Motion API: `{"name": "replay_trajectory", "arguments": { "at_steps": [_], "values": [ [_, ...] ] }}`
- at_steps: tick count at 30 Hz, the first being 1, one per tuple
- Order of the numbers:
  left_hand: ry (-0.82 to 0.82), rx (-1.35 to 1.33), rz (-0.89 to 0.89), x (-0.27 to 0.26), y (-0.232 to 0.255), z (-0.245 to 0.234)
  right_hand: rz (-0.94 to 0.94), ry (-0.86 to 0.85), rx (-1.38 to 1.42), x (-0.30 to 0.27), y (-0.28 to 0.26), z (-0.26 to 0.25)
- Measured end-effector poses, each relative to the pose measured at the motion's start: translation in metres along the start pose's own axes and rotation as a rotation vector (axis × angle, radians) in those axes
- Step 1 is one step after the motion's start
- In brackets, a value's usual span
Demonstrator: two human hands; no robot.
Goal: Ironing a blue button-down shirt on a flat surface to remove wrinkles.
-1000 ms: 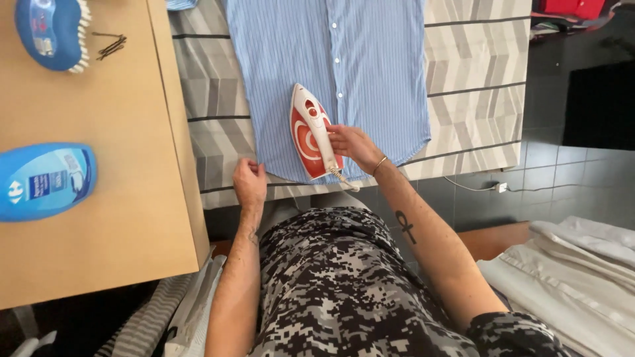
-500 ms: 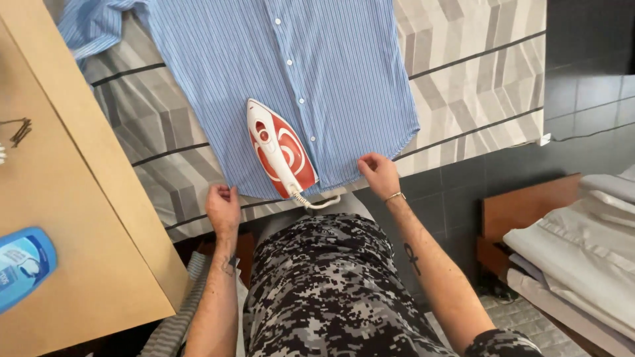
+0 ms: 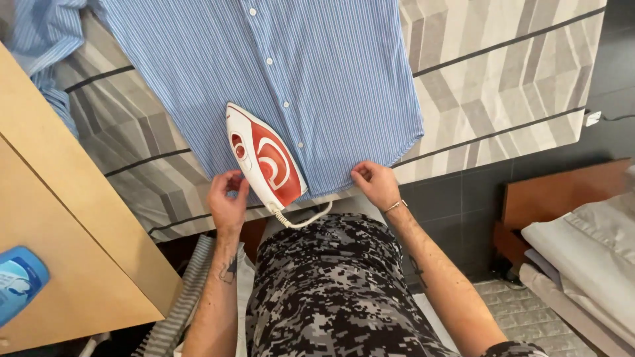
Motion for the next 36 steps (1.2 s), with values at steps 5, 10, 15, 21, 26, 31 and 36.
{"name": "replay_trajectory", "arguments": {
  "at_steps": [5, 10, 15, 21, 26, 31, 36],
  "values": [
    [-0.028, -0.025, 0.014, -0.002, 0.002, 0.006, -0.025, -0.061, -0.024, 0.001, -0.041, -0.002],
    [-0.039, 0.097, 0.082, 0.0, -0.026, 0.006, -0.189, -0.14, 0.216, -0.014, -0.148, 0.024],
    [-0.048, 0.433, -0.035, -0.008, -0.056, -0.015, -0.292, -0.252, 0.068, -0.038, -0.248, 0.058],
    [0.086, 0.42, -0.285, -0.018, -0.055, -0.049, -0.353, -0.223, -0.169, -0.061, -0.239, 0.106],
    [0.068, 0.369, -0.333, -0.021, -0.092, -0.052, -0.399, -0.335, -0.31, -0.079, -0.261, 0.102],
    [0.038, 0.33, -0.41, -0.024, -0.127, -0.047, -0.194, -0.19, -0.255, -0.047, -0.268, 0.118],
    [0.055, 0.241, -0.437, -0.024, -0.122, -0.049, -0.202, -0.113, -0.266, -0.037, -0.3, 0.112]
  ]
}}
Point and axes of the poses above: each hand's wrist, its own x-axis towards the middle knuckle, its own z-axis out of the palm, y = z × x, the point moved 2 cm from there along x, towards the middle knuckle, and after that the axes turned 14 degrees about y, right-handed, at the moved point
